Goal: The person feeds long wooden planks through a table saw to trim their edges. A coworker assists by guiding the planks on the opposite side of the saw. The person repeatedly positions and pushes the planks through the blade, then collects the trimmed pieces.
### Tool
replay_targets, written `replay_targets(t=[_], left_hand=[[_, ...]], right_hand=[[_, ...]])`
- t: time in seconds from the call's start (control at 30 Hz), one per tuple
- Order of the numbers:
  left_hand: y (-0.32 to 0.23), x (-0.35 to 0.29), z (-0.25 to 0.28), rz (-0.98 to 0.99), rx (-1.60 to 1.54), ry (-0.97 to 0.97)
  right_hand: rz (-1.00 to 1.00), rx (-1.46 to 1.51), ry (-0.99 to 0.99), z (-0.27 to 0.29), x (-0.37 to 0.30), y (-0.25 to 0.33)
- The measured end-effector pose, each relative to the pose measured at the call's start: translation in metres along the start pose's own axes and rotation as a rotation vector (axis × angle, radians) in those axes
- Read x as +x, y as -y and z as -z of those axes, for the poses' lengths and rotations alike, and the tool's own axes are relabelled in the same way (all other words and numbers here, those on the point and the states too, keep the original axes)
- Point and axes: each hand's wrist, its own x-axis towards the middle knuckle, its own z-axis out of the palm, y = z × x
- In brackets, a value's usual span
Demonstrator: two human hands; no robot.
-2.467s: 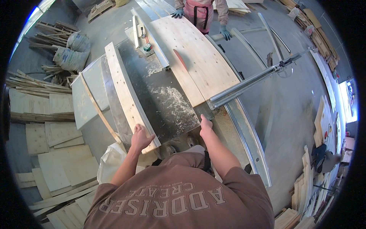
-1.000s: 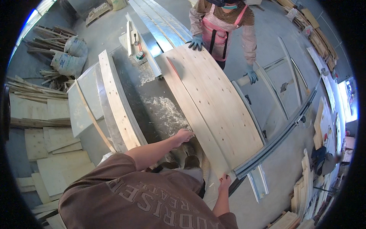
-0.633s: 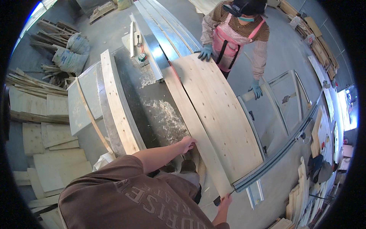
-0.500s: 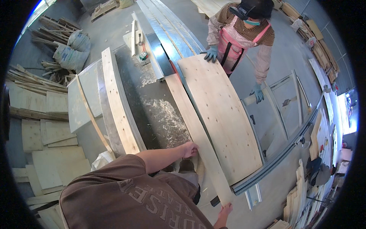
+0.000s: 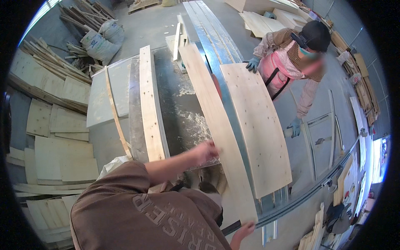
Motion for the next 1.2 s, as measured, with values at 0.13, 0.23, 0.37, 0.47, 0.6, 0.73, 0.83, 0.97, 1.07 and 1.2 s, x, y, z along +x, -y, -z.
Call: replay_targets(t=[0.13,0.23,0.37,0.47,0.6,0.73,0.83,0.97,1.07,1.2], left_hand=[[-0.179,-0.041,0.022,-0.489,-0.073,-0.068],[-0.200,-0.091,0.022,-0.571,-0.183,-0.003],[-0.148,-0.097,0.054,-0.576,-0.029,-0.710],[-0.126,-0.118,0.097,-0.490,0.169,-1.019],[-0.084,-0.147,0.118,-0.491,0.388,-1.257],[-0.076,-0.169,0.123,-0.439,0.367,-1.296],[-0.060,-0.176,0.144,-0.401,0.363,-1.293],[-0.054,-0.194,0.140,-0.344,0.366,-1.207],[-0.024,-0.192,0.145,-0.325,0.372,-1.222],[0.010,-0.185,0.154,-0.302,0.576,-1.263]], right_hand=[[-0.155,0.921,0.668,-0.053,-0.017,0.181],[0.129,0.677,1.182,-0.103,-0.043,0.270],[0.379,0.473,1.337,-0.176,-0.111,0.336],[0.341,0.380,1.500,-0.198,-0.152,0.320],[0.690,0.038,1.294,-0.185,-0.179,0.341],[0.888,0.068,1.275,-0.213,-0.197,0.326],[0.918,0.086,1.301,-0.217,-0.218,0.315],[0.918,0.008,1.277,-0.217,-0.231,0.302],[0.934,-0.053,1.265,-0.212,-0.231,0.281],[0.942,-0.281,1.134,-0.201,-0.237,0.269]])
